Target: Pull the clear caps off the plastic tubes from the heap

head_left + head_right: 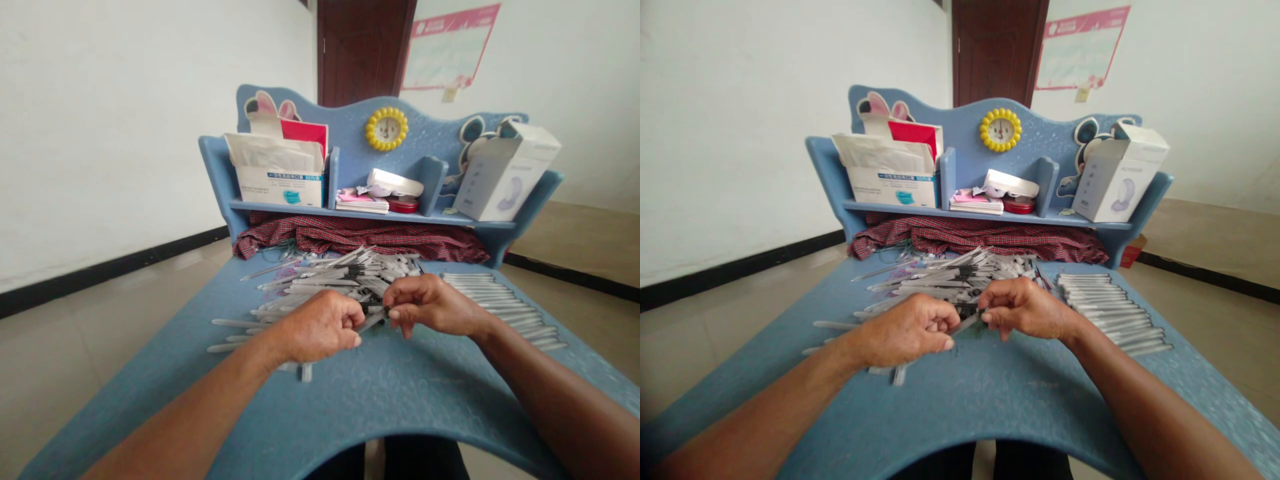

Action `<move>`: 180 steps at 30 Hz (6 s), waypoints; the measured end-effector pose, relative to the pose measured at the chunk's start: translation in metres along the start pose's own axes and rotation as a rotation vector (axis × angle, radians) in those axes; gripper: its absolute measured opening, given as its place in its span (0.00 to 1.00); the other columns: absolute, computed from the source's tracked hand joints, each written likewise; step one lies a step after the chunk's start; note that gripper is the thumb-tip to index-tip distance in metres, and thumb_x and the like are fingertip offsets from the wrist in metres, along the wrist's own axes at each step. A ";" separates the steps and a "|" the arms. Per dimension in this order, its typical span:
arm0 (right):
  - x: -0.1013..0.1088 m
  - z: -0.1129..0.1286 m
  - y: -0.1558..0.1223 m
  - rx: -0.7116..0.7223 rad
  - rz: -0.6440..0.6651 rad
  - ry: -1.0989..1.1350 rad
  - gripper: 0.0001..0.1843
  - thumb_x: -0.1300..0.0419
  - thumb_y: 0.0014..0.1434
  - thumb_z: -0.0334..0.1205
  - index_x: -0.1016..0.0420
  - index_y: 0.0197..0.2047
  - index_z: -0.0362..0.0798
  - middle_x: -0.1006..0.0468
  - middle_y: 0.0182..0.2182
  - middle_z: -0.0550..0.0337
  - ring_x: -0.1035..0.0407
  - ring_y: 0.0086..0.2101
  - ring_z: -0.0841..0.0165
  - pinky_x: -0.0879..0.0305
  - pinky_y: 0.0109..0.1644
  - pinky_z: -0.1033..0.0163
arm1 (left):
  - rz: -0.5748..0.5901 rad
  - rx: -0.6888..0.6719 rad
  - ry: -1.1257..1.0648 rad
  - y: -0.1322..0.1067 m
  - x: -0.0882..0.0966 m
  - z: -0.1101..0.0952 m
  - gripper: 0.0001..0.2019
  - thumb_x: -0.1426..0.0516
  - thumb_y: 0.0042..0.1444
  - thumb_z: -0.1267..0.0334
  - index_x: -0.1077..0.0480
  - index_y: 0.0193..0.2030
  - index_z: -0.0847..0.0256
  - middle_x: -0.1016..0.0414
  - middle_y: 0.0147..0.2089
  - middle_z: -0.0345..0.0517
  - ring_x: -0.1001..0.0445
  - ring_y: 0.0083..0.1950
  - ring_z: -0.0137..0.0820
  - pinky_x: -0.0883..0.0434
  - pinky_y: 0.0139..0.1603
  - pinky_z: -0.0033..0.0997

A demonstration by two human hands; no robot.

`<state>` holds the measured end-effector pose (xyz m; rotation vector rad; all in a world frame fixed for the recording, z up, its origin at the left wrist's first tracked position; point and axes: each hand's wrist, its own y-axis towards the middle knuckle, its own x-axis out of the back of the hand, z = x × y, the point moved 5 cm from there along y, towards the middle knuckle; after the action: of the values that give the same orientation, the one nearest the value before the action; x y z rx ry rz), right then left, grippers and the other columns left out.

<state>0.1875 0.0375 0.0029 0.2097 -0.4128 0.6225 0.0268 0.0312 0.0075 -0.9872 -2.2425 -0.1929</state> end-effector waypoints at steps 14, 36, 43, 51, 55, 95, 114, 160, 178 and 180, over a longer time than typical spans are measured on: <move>-0.003 0.000 0.000 -0.007 0.043 -0.160 0.23 0.46 0.58 0.55 0.31 0.26 0.42 0.30 0.19 0.62 0.33 0.18 0.76 0.40 0.21 0.72 | -0.015 -0.004 0.055 0.000 0.000 0.000 0.01 0.46 0.45 0.69 0.36 0.27 0.63 0.43 0.21 0.33 0.43 0.24 0.23 0.48 0.24 0.23; -0.003 -0.003 0.001 -0.037 0.033 -0.028 0.17 0.40 0.54 0.50 0.32 0.28 0.43 0.29 0.21 0.64 0.33 0.18 0.76 0.39 0.21 0.72 | -0.107 -0.054 0.131 0.001 0.002 0.002 0.01 0.45 0.44 0.69 0.33 0.27 0.63 0.42 0.21 0.32 0.42 0.23 0.23 0.48 0.24 0.23; -0.005 -0.005 0.002 -0.070 0.037 0.029 0.19 0.43 0.56 0.51 0.33 0.26 0.42 0.27 0.20 0.62 0.32 0.17 0.75 0.37 0.21 0.71 | -0.239 -0.170 0.418 -0.001 0.001 -0.009 0.02 0.46 0.47 0.70 0.35 0.26 0.61 0.38 0.23 0.36 0.39 0.26 0.25 0.46 0.28 0.25; -0.004 -0.008 0.004 -0.067 0.005 0.109 0.20 0.44 0.57 0.52 0.33 0.25 0.42 0.26 0.21 0.59 0.31 0.17 0.74 0.37 0.20 0.70 | -0.311 -0.194 0.493 -0.002 0.001 -0.009 0.02 0.46 0.49 0.70 0.35 0.28 0.62 0.35 0.26 0.38 0.37 0.27 0.26 0.44 0.30 0.26; -0.003 -0.010 0.006 -0.045 -0.021 0.172 0.20 0.44 0.57 0.53 0.33 0.28 0.42 0.25 0.21 0.59 0.31 0.17 0.73 0.38 0.19 0.70 | -0.298 -0.049 0.224 0.001 0.005 -0.002 0.02 0.45 0.48 0.68 0.34 0.27 0.62 0.39 0.21 0.34 0.40 0.23 0.23 0.46 0.25 0.24; 0.003 -0.014 0.014 -0.019 -0.363 0.480 0.17 0.38 0.51 0.50 0.33 0.34 0.45 0.24 0.19 0.62 0.33 0.12 0.72 0.39 0.15 0.70 | -0.473 0.081 -0.381 0.001 0.022 0.010 0.09 0.41 0.46 0.59 0.31 0.28 0.63 0.36 0.17 0.33 0.43 0.17 0.20 0.46 0.18 0.20; 0.029 -0.031 0.012 -0.072 -0.416 0.388 0.17 0.36 0.48 0.50 0.34 0.28 0.44 0.24 0.19 0.61 0.34 0.12 0.73 0.41 0.14 0.71 | -0.581 0.085 -0.556 0.000 0.030 0.014 0.08 0.42 0.47 0.62 0.33 0.25 0.64 0.36 0.15 0.35 0.41 0.16 0.20 0.47 0.17 0.19; -0.037 0.003 0.009 0.054 0.016 -0.456 0.06 0.47 0.57 0.36 0.30 0.32 0.46 0.34 0.20 0.67 0.40 0.20 0.77 0.47 0.24 0.71 | -0.725 0.043 -0.661 -0.002 0.041 0.024 0.06 0.40 0.45 0.66 0.32 0.27 0.66 0.33 0.17 0.36 0.37 0.17 0.20 0.43 0.15 0.17; -0.128 0.054 0.033 0.217 0.366 -1.070 0.09 0.50 0.58 0.37 0.30 0.38 0.46 0.21 0.31 0.56 0.28 0.29 0.67 0.49 0.27 0.63 | -0.775 0.019 -0.688 -0.008 0.044 0.025 0.04 0.43 0.48 0.69 0.33 0.25 0.65 0.33 0.17 0.36 0.38 0.15 0.19 0.43 0.14 0.17; -0.126 0.054 0.033 0.193 0.374 -1.051 0.09 0.49 0.58 0.38 0.30 0.39 0.46 0.21 0.32 0.56 0.28 0.31 0.65 0.47 0.28 0.63 | -0.776 0.026 -0.686 -0.008 0.044 0.025 0.04 0.42 0.48 0.69 0.33 0.25 0.65 0.33 0.17 0.36 0.38 0.16 0.19 0.43 0.14 0.17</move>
<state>0.0585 -0.0187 -0.0009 0.6593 -1.4296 0.8917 -0.0134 0.0617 0.0168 -0.0951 -3.1618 -0.1710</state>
